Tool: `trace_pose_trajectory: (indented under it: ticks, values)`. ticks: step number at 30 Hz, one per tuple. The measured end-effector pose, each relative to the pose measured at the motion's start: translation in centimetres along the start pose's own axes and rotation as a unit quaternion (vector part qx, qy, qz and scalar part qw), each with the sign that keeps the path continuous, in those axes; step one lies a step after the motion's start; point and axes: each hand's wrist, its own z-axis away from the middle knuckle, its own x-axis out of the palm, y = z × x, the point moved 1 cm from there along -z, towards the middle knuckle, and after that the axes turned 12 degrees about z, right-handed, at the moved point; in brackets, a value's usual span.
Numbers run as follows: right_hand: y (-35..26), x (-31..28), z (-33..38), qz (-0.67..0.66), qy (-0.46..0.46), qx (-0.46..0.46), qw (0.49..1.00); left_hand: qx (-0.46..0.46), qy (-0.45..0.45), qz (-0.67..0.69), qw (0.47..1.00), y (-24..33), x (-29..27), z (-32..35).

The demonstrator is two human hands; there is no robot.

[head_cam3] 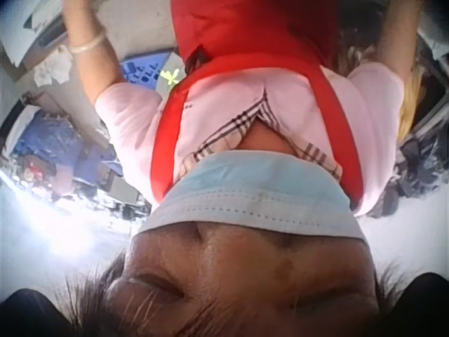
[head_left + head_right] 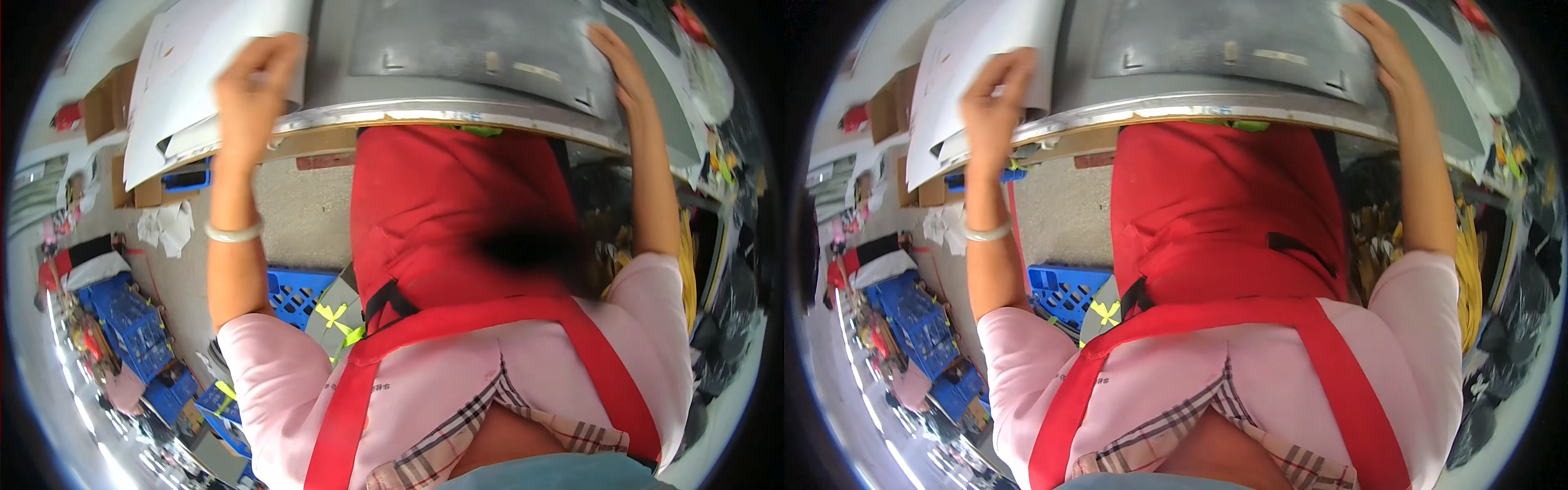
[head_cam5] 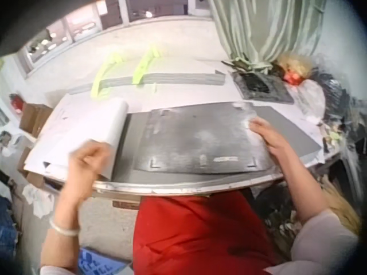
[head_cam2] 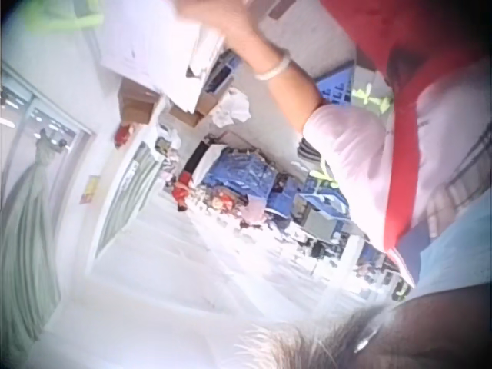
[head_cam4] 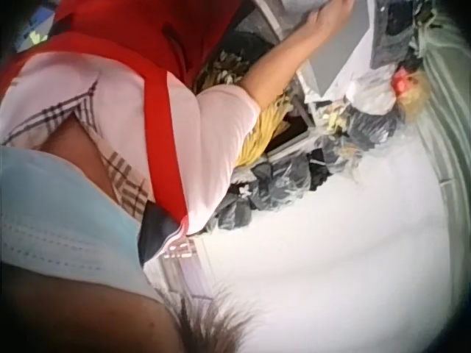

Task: The person repeatedly wipes a large grey rectangular panel on a workbench using a small white cloth. The person lifts the panel to wipe underneath it and then places it back down, continuing the wiping motion across the surface.

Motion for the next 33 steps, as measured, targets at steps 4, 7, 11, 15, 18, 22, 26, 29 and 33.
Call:
trace_pose_trajectory:
  ticks: [4, 7, 11, 15, 18, 22, 26, 29, 33]
  values:
    - [0.5, 0.2, -3.3, 0.141, 0.026, -0.034, 0.989, 0.157, -0.145, -0.137, 0.967, 0.4, 8.5, 1.4]
    - [-1.0, 0.3, -2.8, 0.167, 0.019, -0.011, 0.986, 0.142, -0.166, -0.150, 0.964, -0.1, 10.7, 1.4]
    - [-0.7, -0.1, -2.4, 0.150, 0.000, 0.003, 0.989, 0.054, -0.213, -0.139, 0.966, 0.8, 10.8, 1.6]
    - [-0.4, 0.1, -2.1, 0.157, 0.014, -0.055, 0.986, 0.092, -0.184, -0.137, 0.969, 0.4, 10.7, 2.0]
    - [-0.5, 0.3, -2.1, 0.186, 0.027, -0.052, 0.981, 0.127, -0.154, -0.164, 0.966, 0.5, 10.9, 2.4]
    - [-0.4, 0.2, -2.3, 0.173, 0.024, -0.049, 0.983, 0.082, -0.170, -0.167, 0.968, 1.1, 11.0, 2.4]
    - [0.5, 0.3, -2.9, 0.156, 0.027, -0.057, 0.986, 0.078, -0.168, -0.167, 0.968, 0.9, 11.1, 2.4]
    - [0.8, 0.4, -3.3, 0.141, 0.024, -0.063, 0.988, 0.085, -0.160, -0.147, 0.973, 0.6, 11.1, 2.5]
    - [1.2, 0.4, -3.4, 0.131, 0.025, -0.061, 0.989, 0.120, -0.137, -0.185, 0.966, 0.3, 11.0, 2.5]
